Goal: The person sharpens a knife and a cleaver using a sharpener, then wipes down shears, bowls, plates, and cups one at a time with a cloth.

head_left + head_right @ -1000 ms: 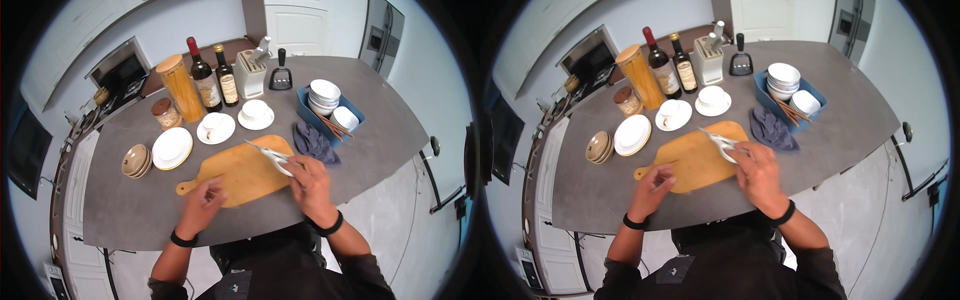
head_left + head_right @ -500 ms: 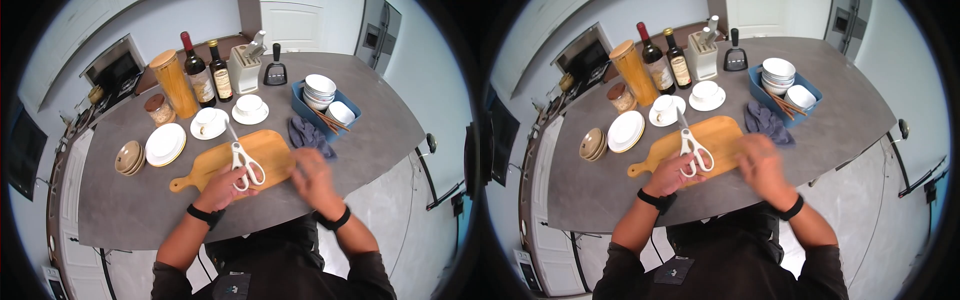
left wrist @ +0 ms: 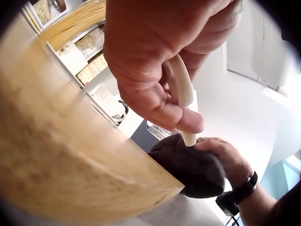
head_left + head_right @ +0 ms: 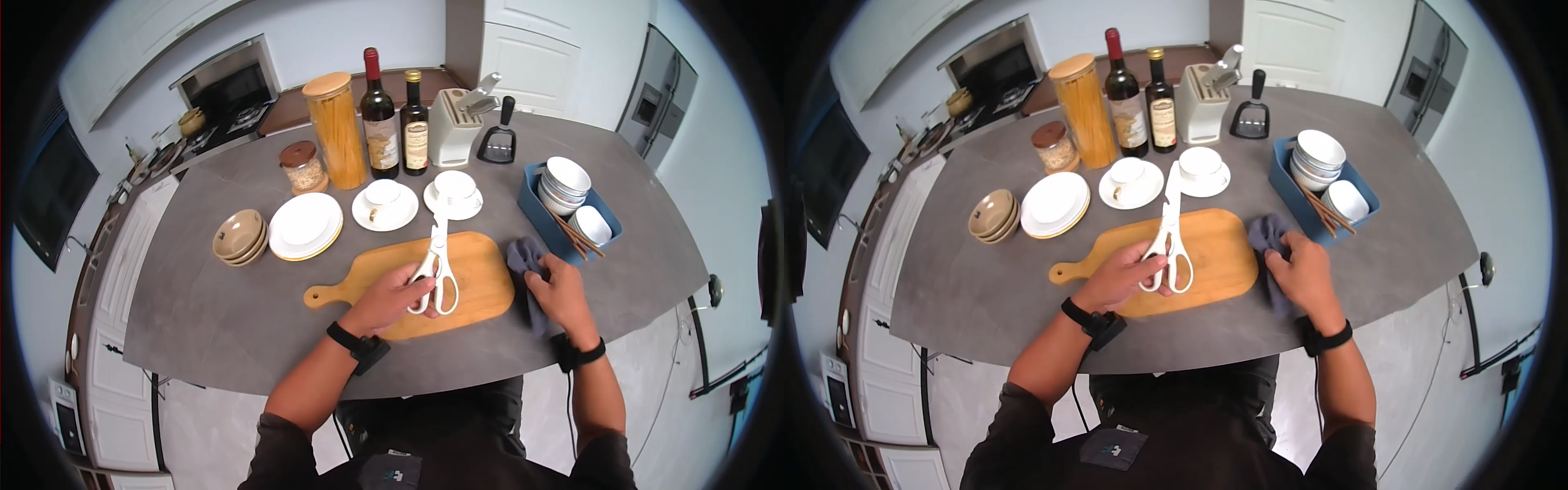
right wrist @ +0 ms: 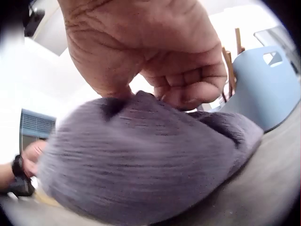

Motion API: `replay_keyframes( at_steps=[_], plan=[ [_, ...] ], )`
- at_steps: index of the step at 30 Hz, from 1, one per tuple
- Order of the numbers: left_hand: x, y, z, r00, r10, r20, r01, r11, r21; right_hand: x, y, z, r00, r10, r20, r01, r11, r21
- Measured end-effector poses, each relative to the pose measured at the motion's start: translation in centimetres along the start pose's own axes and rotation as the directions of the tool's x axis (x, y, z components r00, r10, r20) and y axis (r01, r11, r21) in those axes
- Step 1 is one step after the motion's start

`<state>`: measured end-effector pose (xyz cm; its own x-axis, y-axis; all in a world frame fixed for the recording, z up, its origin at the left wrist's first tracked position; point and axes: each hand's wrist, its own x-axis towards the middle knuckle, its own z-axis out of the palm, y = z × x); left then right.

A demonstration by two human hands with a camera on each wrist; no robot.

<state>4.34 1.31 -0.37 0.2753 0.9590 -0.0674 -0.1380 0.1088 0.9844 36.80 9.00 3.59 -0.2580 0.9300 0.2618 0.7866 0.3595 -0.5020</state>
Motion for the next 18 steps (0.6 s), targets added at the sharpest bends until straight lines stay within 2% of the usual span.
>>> replay_keyframes(
  at_steps=[1, 2, 3, 4, 6, 7, 9, 10, 12, 14, 16, 18],
  plan=[
    [0.1, 0.3, -0.2, 1.0, 0.007, -0.01, -0.007, 1.0, 0.019, -0.2, -1.1, 0.3, 1.0, -0.003, 0.006, 0.003, 1.0, 0.004],
    [0.2, 0.4, -0.3, 1.0, 0.004, -0.011, -0.004, 1.0, 0.019, -0.4, -2.1, 0.5, 0.998, -0.022, 0.054, 0.004, 0.951, 0.309],
    [0.4, 0.3, -0.3, 1.0, 0.025, -0.011, -0.025, 0.999, 0.02, -0.7, -2.9, 0.9, 0.995, -0.052, 0.091, -0.01, 0.813, 0.582],
    [0.6, 0.3, -0.3, 0.999, 0.049, -0.011, -0.049, 0.999, 0.023, -0.6, -3.9, 1.8, 0.982, -0.07, 0.176, -0.08, 0.687, 0.722],
    [0.8, -0.1, 0.1, 0.996, 0.086, -0.012, -0.086, 0.996, -0.007, 0.0, -6.3, 4.0, 0.953, -0.063, 0.297, -0.236, 0.462, 0.855],
    [0.9, -0.4, 0.3, 0.993, 0.119, -0.018, -0.12, 0.992, -0.04, 0.5, -7.6, 4.9, 0.951, -0.076, 0.299, -0.232, 0.463, 0.856],
    [1.3, -1.8, -0.3, 0.982, 0.165, -0.092, -0.167, 0.986, -0.018, 1.4, -9.5, 6.3, 0.904, -0.131, 0.406, -0.376, 0.202, 0.904],
    [1.2, -1.8, -0.2, 0.967, 0.207, -0.15, -0.209, 0.978, 0.005, 1.6, -9.6, 7.4, 0.9, -0.147, 0.41, -0.378, 0.206, 0.903],
    [1.0, -1.9, -0.1, 0.954, 0.211, -0.211, -0.223, 0.974, -0.035, 2.0, -9.5, 10.0, 0.923, -0.289, 0.256, -0.183, 0.258, 0.949],
    [0.9, -2.7, -0.8, 0.944, 0.214, -0.252, -0.209, 0.977, 0.047, 2.6, -9.4, 11.4, 0.924, -0.312, 0.223, -0.153, 0.232, 0.961],
    [0.7, -3.2, -1.3, 0.942, 0.207, -0.262, -0.183, 0.977, 0.113, 3.4, -8.7, 12.3, 0.939, -0.297, 0.176, -0.056, 0.373, 0.926],
    [0.6, -3.2, -1.5, 0.948, 0.19, -0.254, -0.147, 0.973, 0.178, 3.9, -7.9, 12.5, 0.93, -0.306, 0.205, -0.087, 0.359, 0.929]
  ],
)
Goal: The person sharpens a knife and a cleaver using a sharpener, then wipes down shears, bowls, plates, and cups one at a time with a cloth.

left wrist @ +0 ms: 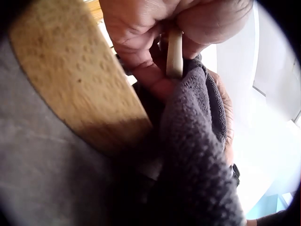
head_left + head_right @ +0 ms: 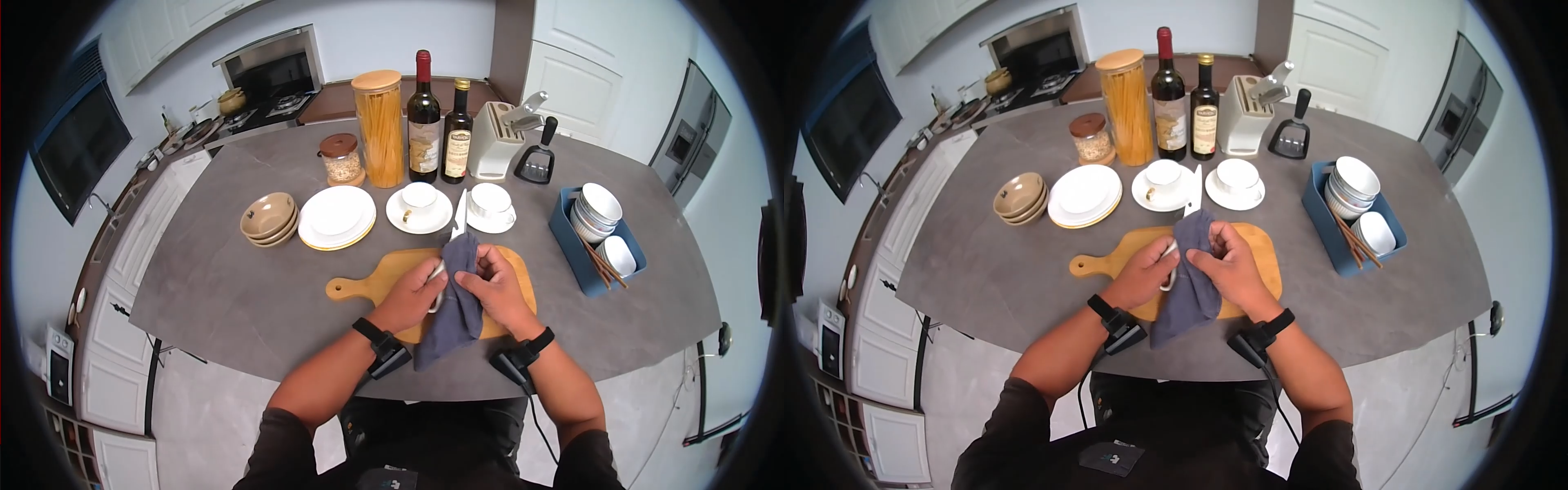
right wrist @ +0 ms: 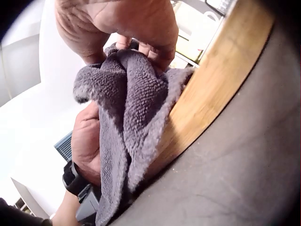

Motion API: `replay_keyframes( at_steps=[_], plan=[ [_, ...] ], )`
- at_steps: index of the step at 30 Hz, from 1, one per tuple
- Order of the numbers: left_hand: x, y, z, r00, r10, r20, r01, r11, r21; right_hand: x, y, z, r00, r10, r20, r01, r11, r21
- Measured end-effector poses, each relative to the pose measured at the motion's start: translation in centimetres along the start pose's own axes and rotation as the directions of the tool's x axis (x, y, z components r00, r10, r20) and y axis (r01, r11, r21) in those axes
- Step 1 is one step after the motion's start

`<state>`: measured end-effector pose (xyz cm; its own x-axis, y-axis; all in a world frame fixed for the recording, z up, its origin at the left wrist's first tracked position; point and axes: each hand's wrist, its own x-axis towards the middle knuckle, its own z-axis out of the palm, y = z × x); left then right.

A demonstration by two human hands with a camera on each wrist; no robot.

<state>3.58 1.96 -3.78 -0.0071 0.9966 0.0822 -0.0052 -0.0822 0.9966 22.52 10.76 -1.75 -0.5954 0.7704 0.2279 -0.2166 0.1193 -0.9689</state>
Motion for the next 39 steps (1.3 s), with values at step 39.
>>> replay_keyframes(
  at_steps=[39],
  plan=[
    [-1.6, 1.2, 1.9, 0.956, -0.12, 0.266, 0.055, 0.97, 0.238, -0.8, -1.8, -2.2, 0.982, 0.124, -0.141, -0.04, 0.87, 0.491]
  ],
)
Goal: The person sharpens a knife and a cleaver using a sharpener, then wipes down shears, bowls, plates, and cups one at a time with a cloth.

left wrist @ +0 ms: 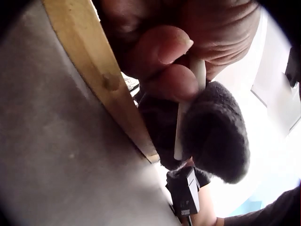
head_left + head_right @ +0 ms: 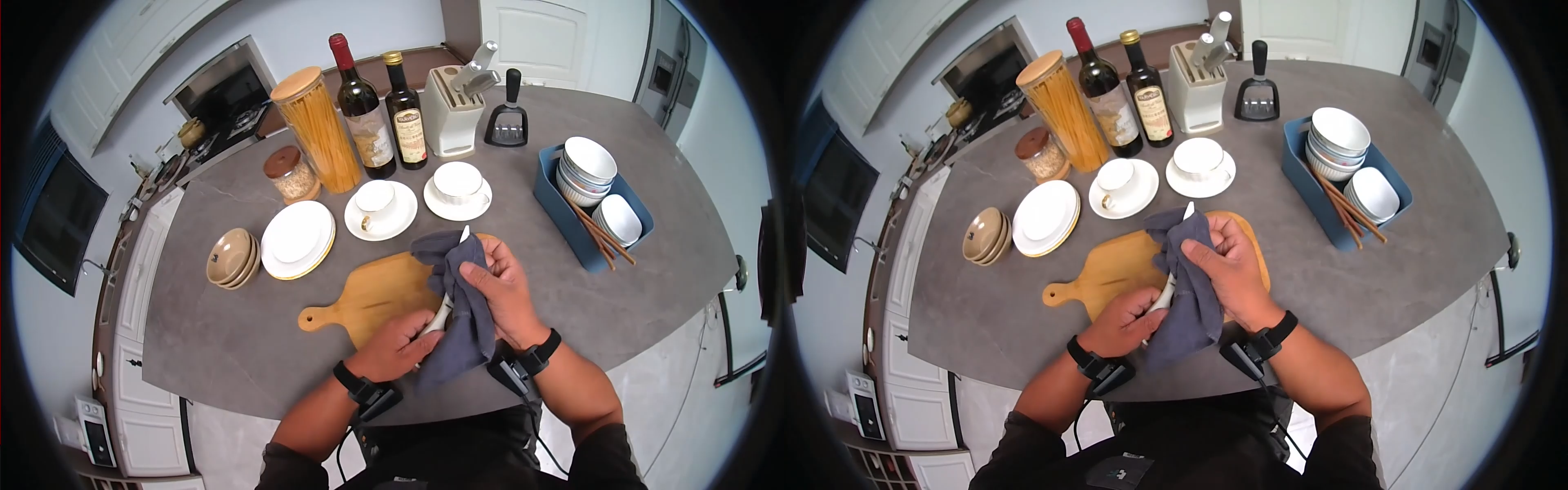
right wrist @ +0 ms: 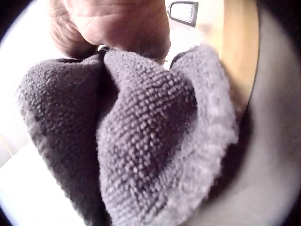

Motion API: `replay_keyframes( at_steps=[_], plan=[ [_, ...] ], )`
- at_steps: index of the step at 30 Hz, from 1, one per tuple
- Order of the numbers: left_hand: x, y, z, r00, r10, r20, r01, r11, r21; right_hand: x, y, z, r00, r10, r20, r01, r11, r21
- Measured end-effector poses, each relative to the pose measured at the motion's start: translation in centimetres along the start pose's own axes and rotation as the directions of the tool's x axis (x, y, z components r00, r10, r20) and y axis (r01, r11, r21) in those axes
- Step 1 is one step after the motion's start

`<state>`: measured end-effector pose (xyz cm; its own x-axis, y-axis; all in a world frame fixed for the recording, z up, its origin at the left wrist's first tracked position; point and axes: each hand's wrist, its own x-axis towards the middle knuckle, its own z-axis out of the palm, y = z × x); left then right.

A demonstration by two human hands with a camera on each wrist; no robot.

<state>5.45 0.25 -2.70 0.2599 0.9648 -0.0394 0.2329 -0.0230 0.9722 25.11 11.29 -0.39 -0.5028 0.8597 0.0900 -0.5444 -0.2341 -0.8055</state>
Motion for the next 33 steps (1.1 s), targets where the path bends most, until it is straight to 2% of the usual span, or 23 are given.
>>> replay_keyframes(
  at_steps=[1, 4, 6, 8, 12, 14, 15, 17, 18, 19, 20, 21, 22, 23, 24, 25, 26, 27, 29, 30, 32, 33],
  plan=[
    [0.0, 0.3, 0.1, 1.0, -0.005, 0.014, 0.005, 1.0, 0.008, 0.0, -0.2, -0.2, 1.0, 0.003, -0.007, -0.003, 1.0, 0.001],
    [0.1, 0.6, 0.2, 0.998, 0.002, 0.059, -0.004, 1.0, 0.029, 0.6, -1.3, -0.4, 0.986, -0.106, -0.128, 0.116, 0.99, 0.073],
    [0.0, 0.5, 0.4, 0.996, 0.012, 0.085, -0.016, 0.999, 0.047, 0.3, -0.8, -0.3, 0.99, -0.087, -0.113, 0.092, 0.995, 0.037],
    [0.2, 0.4, 0.6, 0.996, -0.085, -0.004, 0.084, 0.994, -0.076, -0.1, 0.5, 0.0, 0.996, -0.071, -0.052, 0.071, 0.997, -0.003],
    [0.1, 0.6, 0.2, 0.998, -0.058, 0.0, 0.058, 0.996, -0.064, 0.0, 0.2, 0.1, 0.998, -0.062, -0.031, 0.062, 0.998, 0.015],
    [0.1, 1.3, 0.4, 0.996, -0.064, 0.059, 0.066, 0.997, -0.035, 0.7, -0.6, -0.9, 0.969, -0.166, -0.182, 0.162, 0.986, -0.036],
    [0.0, 1.5, 0.6, 0.996, -0.066, 0.054, 0.068, 0.997, -0.044, 0.9, -1.0, -1.4, 0.971, -0.158, -0.181, 0.153, 0.987, -0.04],
    [0.0, 1.9, 0.6, 0.991, -0.109, 0.076, 0.112, 0.993, -0.038, 1.2, -2.0, -2.5, 0.938, -0.164, -0.306, 0.189, 0.981, 0.053],
    [0.1, 1.9, 0.5, 0.992, -0.109, 0.066, 0.111, 0.993, -0.034, 1.2, -2.2, -2.6, 0.947, -0.13, -0.295, 0.154, 0.986, 0.061],
    [0.1, 1.8, 0.3, 0.994, -0.108, -0.015, 0.105, 0.984, -0.143, 1.0, -2.0, -2.3, 0.95, -0.129, -0.286, 0.153, 0.986, 0.066],
    [0.1, 1.8, 0.2, 0.989, -0.115, -0.097, 0.088, 0.964, -0.251, 0.6, -1.9, -1.7, 0.969, -0.06, -0.24, 0.077, 0.995, 0.065],
    [0.2, 1.9, 0.1, 0.987, -0.117, -0.112, 0.086, 0.965, -0.247, 0.3, -1.7, -1.0, 0.981, 0.012, -0.193, 0.0, 0.998, 0.06],
    [0.2, 1.9, 0.1, 0.979, -0.102, -0.174, 0.041, 0.945, -0.324, 0.0, 0.0, -0.9, 0.992, -0.014, -0.122, 0.012, 1.0, -0.02],
    [0.2, 1.8, 0.3, 0.967, -0.092, -0.237, -0.01, 0.918, -0.398, -0.4, 1.7, -0.5, 0.996, -0.078, -0.031, 0.068, 0.971, -0.231],
    [0.5, 0.7, 0.5, 0.956, -0.063, -0.286, -0.02, 0.961, -0.277, -1.2, 2.3, 0.7, 0.998, -0.057, 0.039, 0.066, 0.955, -0.29],
    [0.4, 0.4, 0.5, 0.953, -0.068, -0.294, -0.018, 0.96, -0.279, -1.7, 2.7, 1.6, 0.994, -0.033, 0.104, 0.067, 0.935, -0.349],
    [0.4, 0.2, 0.5, 0.945, 0.014, -0.327, -0.07, 0.984, -0.162, -1.8, 3.0, 1.9, 0.993, -0.073, 0.089, 0.104, 0.897, -0.431],
    [0.5, 0.0, 0.6, 0.933, 0.098, -0.346, -0.12, 0.992, -0.041, -1.8, 2.8, 1.7, 0.994, -0.065, 0.087, 0.097, 0.897, -0.432],
    [0.6, 0.3, 0.9, 0.919, 0.103, -0.381, -0.14, 0.988, -0.07, -1.5, 1.7, 1.4, 0.995, -0.002, 0.101, 0.064, 0.791, -0.609],
    [0.7, 0.1, 0.8, 0.917, 0.096, -0.387, -0.14, 0.986, -0.086, -1.4, 1.8, 1.4, 0.994, 0.002, 0.107, 0.065, 0.79, -0.61],
    [0.6, 0.2, 0.8, 0.911, 0.09, -0.402, -0.141, 0.985, -0.099, -1.4, 2.0, 1.4, 0.997, 0.024, 0.071, 0.012, 0.884, -0.467],
    [0.5, 0.7, 0.8, 0.9, 0.062, -0.431, -0.134, 0.981, -0.138, -1.4, 2.0, 1.4, 0.997, 0.025, 0.077, 0.014, 0.884, -0.467]
  ],
)
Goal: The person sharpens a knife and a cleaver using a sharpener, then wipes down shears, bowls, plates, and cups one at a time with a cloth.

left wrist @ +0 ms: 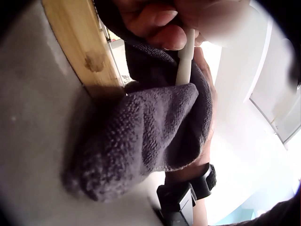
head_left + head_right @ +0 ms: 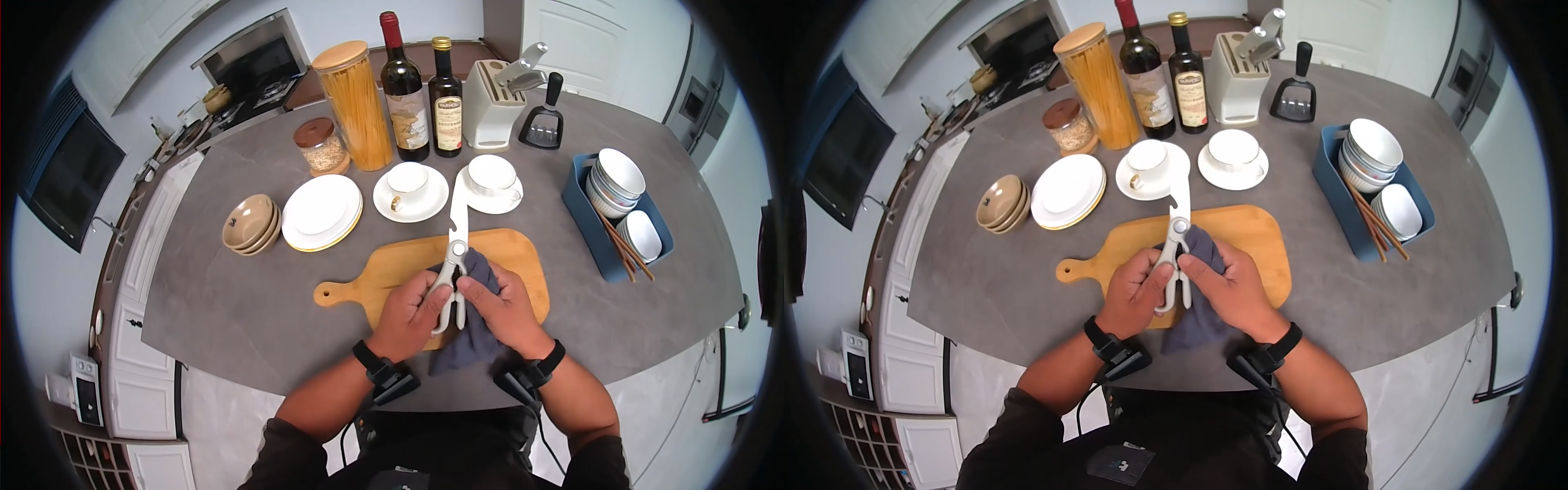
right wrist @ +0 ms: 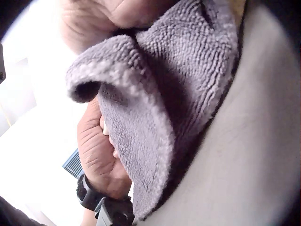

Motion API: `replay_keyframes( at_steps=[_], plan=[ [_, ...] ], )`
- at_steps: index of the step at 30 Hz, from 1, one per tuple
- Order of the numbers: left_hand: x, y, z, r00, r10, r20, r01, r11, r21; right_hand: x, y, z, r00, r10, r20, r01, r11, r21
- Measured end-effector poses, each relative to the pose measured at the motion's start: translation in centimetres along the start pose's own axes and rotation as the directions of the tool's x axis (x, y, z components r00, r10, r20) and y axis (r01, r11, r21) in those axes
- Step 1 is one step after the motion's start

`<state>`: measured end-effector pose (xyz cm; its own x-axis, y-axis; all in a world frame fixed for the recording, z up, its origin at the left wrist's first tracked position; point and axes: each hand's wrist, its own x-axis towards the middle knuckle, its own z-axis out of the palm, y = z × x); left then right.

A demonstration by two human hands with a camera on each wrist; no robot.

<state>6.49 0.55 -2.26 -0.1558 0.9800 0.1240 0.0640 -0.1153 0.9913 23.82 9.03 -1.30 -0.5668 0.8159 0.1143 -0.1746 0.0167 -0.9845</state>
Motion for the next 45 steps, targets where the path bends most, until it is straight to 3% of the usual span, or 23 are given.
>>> replay_keyframes(
  at_steps=[2, 6, 8, 9, 10, 11, 12, 14, 16, 18, 20, 25, 27, 32, 34, 35, 36, 38, 39, 43, 45],
  plan=[
    [0.1, 0.2, -0.2, 0.999, -0.022, -0.04, 0.02, 0.999, -0.032, 0.0, -0.1, -0.5, 0.99, 0.07, 0.121, -0.076, 0.996, 0.046],
    [0.2, 0.1, -0.7, 0.995, -0.017, -0.097, 0.002, 0.989, -0.151, -0.1, -0.3, -0.6, 0.96, 0.204, 0.194, -0.231, 0.964, 0.133],
    [0.2, -0.1, -0.4, 0.996, -0.011, -0.086, -0.005, 0.984, -0.18, -0.3, -0.3, -0.6, 0.981, 0.149, 0.127, -0.169, 0.971, 0.167],
    [0.1, -0.3, -0.3, 0.998, -0.058, -0.025, 0.054, 0.989, -0.135, -0.4, -0.2, -0.7, 0.98, 0.15, 0.127, -0.17, 0.972, 0.163],
    [0.1, -0.4, -0.3, 0.994, -0.105, 0.027, 0.107, 0.99, -0.087, -0.4, -0.1, -0.6, 0.994, 0.101, 0.034, -0.104, 0.986, 0.131],
    [-0.1, -0.8, 0.0, 0.992, -0.103, 0.067, 0.099, 0.993, 0.068, -0.1, 0.0, -0.3, 0.998, 0.041, -0.043, -0.037, 0.994, 0.098],
    [-0.1, -1.0, 0.3, 0.995, -0.045, 0.092, 0.043, 0.999, 0.025, -0.2, 0.2, -0.2, 0.993, -0.103, -0.052, 0.098, 0.991, -0.095],
    [0.0, 0.1, 0.1, 0.996, -0.067, 0.058, 0.063, 0.996, 0.07, -0.6, -0.5, 1.0, 0.979, -0.18, -0.093, 0.168, 0.978, -0.124],
    [0.3, -0.6, -0.3, 0.999, 0.035, 0.0, -0.035, 0.997, 0.067, -0.8, 0.9, 0.0, 0.995, -0.044, -0.084, 0.042, 0.999, -0.028],
    [0.3, -0.9, -0.7, 0.998, 0.05, -0.024, -0.048, 0.997, 0.06, -0.7, 0.8, 0.3, 0.994, 0.046, -0.097, -0.02, 0.968, 0.252],
    [0.2, -0.7, -0.8, 0.997, -0.063, 0.045, 0.066, 0.995, -0.076, -0.4, 0.8, -0.2, 0.998, 0.035, -0.054, -0.022, 0.972, 0.233],
    [0.1, -0.3, -0.6, 0.977, -0.103, 0.189, 0.121, 0.989, -0.086, -0.4, 1.1, -0.6, 0.997, 0.072, 0.032, -0.079, 0.947, 0.312],
    [0.0, 0.4, -0.9, 0.916, -0.282, 0.287, 0.347, 0.914, -0.211, -0.4, 1.0, -0.9, 0.994, 0.09, 0.066, -0.109, 0.915, 0.389],
    [-0.5, 0.8, -0.6, 0.844, -0.297, 0.445, 0.484, 0.78, -0.397, -1.1, 1.4, -1.6, 0.983, 0.146, 0.111, -0.182, 0.858, 0.48],
    [-0.6, 0.8, -0.6, 0.853, -0.322, 0.412, 0.485, 0.78, -0.396, -1.5, 1.3, -1.5, 0.983, 0.135, 0.121, -0.179, 0.834, 0.522],
    [-0.4, 1.1, -0.5, 0.879, -0.329, 0.345, 0.432, 0.854, -0.288, -1.7, 1.2, -1.6, 0.989, 0.118, 0.093, -0.149, 0.861, 0.486],
    [-0.2, 1.0, -0.4, 0.874, -0.326, 0.36, 0.436, 0.854, -0.285, -1.5, 0.8, -1.6, 0.99, 0.117, 0.077, -0.14, 0.863, 0.485],
    [0.0, 0.4, -0.2, 0.929, -0.32, 0.188, 0.34, 0.936, -0.088, -0.8, -0.1, -1.2, 0.959, 0.234, 0.159, -0.275, 0.902, 0.332],
    [0.1, -1.8, 0.0, 0.982, -0.118, 0.149, 0.143, 0.975, -0.173, -0.7, -0.2, -0.6, 0.97, 0.222, 0.103, -0.242, 0.93, 0.275],
    [0.4, -2.5, 0.0, 0.992, -0.018, 0.124, 0.022, 0.999, -0.026, -0.5, 0.2, 0.4, 0.992, 0.125, 0.019, -0.127, 0.98, 0.155],
    [0.6, -2.1, 0.3, 0.983, 0.179, 0.025, -0.181, 0.977, 0.11, -0.6, 0.3, 1.0, 0.998, 0.007, -0.057, -0.003, 0.997, 0.078]
  ],
)
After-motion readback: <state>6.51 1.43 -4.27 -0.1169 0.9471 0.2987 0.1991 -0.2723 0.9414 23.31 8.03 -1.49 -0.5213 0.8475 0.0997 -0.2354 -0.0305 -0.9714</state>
